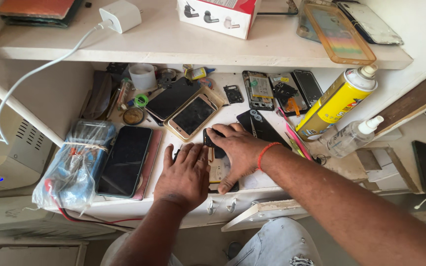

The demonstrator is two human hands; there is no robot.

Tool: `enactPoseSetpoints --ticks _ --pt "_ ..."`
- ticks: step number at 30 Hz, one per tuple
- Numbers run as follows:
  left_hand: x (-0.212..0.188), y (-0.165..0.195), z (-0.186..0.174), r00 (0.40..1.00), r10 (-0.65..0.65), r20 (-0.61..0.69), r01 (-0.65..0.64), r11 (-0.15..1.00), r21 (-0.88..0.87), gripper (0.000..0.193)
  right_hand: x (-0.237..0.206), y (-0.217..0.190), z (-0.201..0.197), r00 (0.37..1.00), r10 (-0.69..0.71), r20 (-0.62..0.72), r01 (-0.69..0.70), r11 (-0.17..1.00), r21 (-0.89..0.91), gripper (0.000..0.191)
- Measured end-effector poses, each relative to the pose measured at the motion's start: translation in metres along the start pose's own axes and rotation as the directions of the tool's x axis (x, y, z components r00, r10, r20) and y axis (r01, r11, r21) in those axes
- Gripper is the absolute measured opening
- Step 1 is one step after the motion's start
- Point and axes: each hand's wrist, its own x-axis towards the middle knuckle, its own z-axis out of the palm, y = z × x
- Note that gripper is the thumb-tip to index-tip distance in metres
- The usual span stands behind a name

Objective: The person presses a screen assembly onto a smartphone body, then works on the exposed internal board of a disassembled phone, manipulating small components with tweezers and testing the board with multimeter probes. They then apply liquid from a small bottle onto the phone and continue handling the device on the cluttered workbench.

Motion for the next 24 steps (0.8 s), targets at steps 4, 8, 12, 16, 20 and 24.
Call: enactPoseSetpoints --ticks 4,8,12,16,20,24 --pt "-0.001 0.002 -0.003 0.999 -0.017 0.051 0.019 1.000 -0.025 0.055 -0.005 0.020 0.004 0.993 -0.114 -0.017 0.114 0.992 0.049 0.150" --pt "0.003 0.003 -0.002 0.997 -0.041 0.063 0.042 0.999 -0.020 0.056 -0.013 0.038 -0.012 0.989 -0.135 0.067 0.122 0.978 0.171 0.142" --pt "0.002 0.003 -0.001 0.995 -0.067 0.072 0.068 0.997 -0.018 0.056 -0.024 0.038 -0.014 0.987 -0.135 0.088 0.120 0.980 0.157 0.138" --pt "0.002 0.003 -0.001 0.995 -0.066 0.079 0.066 0.998 0.001 0.057 -0.027 0.033 -0.008 0.988 -0.139 0.063 0.129 0.980 0.150 0.140" --pt "0.001 0.003 -0.002 0.996 -0.061 0.060 0.061 0.998 0.000 0.056 -0.033 0.032 0.003 0.988 -0.153 -0.030 0.156 0.979 0.131 0.134" --pt "0.001 0.003 0.000 0.998 -0.044 0.045 0.043 0.999 0.017 0.056 -0.039 0.034 0.016 0.961 -0.222 -0.166 0.244 0.962 0.123 0.121"
